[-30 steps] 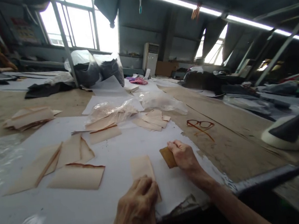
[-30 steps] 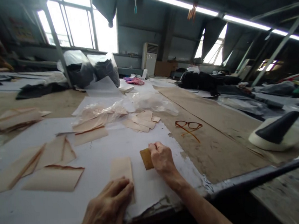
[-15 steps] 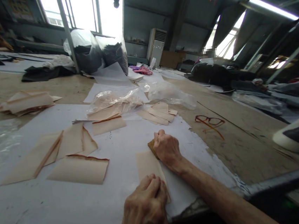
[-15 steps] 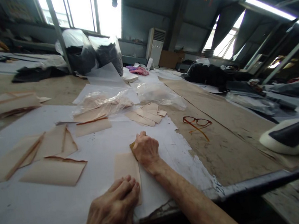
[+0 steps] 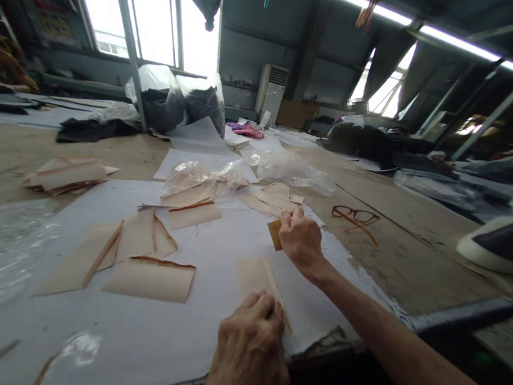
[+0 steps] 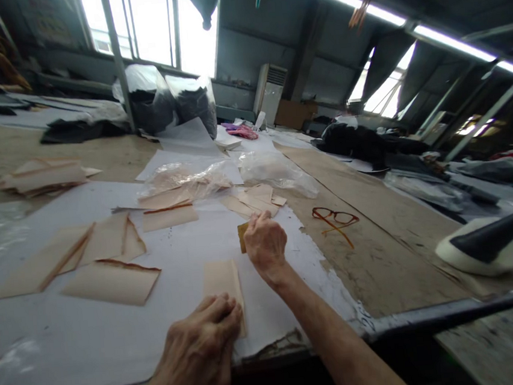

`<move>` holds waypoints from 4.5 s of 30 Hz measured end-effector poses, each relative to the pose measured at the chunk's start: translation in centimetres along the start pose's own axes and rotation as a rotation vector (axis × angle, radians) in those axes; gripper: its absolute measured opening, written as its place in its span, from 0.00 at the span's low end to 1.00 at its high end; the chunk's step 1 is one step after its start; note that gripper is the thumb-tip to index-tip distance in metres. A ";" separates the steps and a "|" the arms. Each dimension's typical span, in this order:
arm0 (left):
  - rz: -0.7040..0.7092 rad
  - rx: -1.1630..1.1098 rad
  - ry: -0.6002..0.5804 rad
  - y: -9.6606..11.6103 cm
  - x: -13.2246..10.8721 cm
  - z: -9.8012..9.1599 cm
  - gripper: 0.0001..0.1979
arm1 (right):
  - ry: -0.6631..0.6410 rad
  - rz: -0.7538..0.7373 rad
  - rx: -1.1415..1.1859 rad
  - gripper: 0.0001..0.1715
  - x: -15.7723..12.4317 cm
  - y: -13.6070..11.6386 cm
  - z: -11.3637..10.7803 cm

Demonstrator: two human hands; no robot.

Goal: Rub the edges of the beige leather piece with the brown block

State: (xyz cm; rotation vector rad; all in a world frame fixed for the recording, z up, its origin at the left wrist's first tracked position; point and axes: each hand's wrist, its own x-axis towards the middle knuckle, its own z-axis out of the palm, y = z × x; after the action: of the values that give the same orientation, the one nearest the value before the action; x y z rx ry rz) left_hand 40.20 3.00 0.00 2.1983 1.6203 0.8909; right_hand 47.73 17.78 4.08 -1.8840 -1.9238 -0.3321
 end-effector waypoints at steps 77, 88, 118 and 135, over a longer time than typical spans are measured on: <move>-0.130 0.403 0.223 0.1 -0.1 0.6 0.17 | -0.007 -0.243 -0.089 0.15 -5.6 1.5 1.0; -0.103 0.434 0.204 0.0 0.2 0.4 0.25 | -0.057 -0.276 -0.125 0.14 -3.3 1.7 1.8; -0.027 0.463 0.130 -0.1 0.3 1.3 0.23 | -0.049 -0.162 -0.158 0.12 -2.2 6.2 0.2; -0.015 0.415 0.210 -0.4 0.2 1.1 0.20 | 0.052 -0.297 -0.241 0.16 -2.1 6.5 0.9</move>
State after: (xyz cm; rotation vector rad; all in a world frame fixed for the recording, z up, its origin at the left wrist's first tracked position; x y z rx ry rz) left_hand 40.63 3.49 -1.01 2.4178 2.0777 0.8686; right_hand 54.02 16.68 1.55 -1.7057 -2.2119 -0.7252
